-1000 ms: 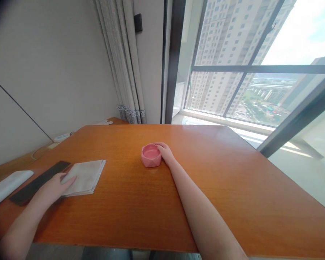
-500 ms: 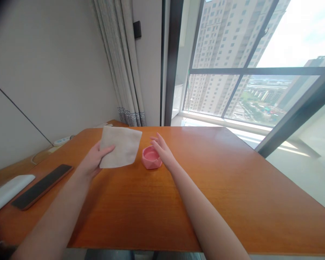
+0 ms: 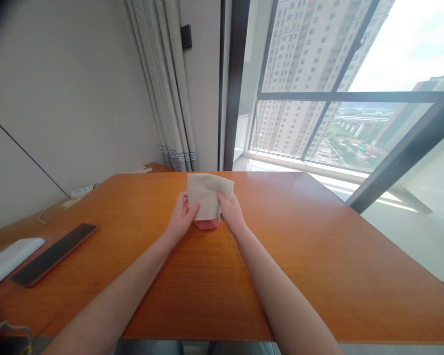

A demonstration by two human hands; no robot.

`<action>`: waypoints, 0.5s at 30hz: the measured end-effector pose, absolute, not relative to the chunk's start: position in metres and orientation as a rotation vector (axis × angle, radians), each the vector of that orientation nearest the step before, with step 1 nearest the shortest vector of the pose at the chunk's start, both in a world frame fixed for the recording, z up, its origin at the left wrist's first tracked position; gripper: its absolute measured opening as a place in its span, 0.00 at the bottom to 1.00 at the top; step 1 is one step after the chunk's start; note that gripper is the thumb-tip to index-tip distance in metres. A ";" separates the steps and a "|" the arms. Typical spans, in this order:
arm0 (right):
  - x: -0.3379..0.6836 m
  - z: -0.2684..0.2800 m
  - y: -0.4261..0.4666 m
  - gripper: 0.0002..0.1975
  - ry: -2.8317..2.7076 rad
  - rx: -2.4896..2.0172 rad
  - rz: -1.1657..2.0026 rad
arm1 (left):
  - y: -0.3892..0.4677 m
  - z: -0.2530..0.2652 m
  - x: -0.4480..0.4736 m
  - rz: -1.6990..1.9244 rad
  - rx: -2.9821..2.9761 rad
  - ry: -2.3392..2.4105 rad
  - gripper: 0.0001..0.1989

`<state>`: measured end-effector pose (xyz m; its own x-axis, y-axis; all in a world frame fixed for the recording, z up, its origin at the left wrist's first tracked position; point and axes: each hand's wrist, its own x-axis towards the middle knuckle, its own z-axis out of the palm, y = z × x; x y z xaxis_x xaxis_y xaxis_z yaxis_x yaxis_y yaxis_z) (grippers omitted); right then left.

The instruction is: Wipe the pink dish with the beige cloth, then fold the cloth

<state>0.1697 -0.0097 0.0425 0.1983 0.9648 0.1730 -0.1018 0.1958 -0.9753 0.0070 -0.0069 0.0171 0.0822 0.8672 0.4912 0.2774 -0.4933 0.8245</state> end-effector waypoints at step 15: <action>0.161 -0.004 -0.017 0.14 -2.351 -1.327 -0.041 | 0.016 -0.037 0.001 1.305 1.594 1.187 0.14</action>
<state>0.1613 -0.0167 -0.0042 -0.4444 0.8083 0.3862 0.8213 0.5398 -0.1845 0.0013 0.0160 -0.0370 0.0522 0.9562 0.2880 0.1965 -0.2926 0.9358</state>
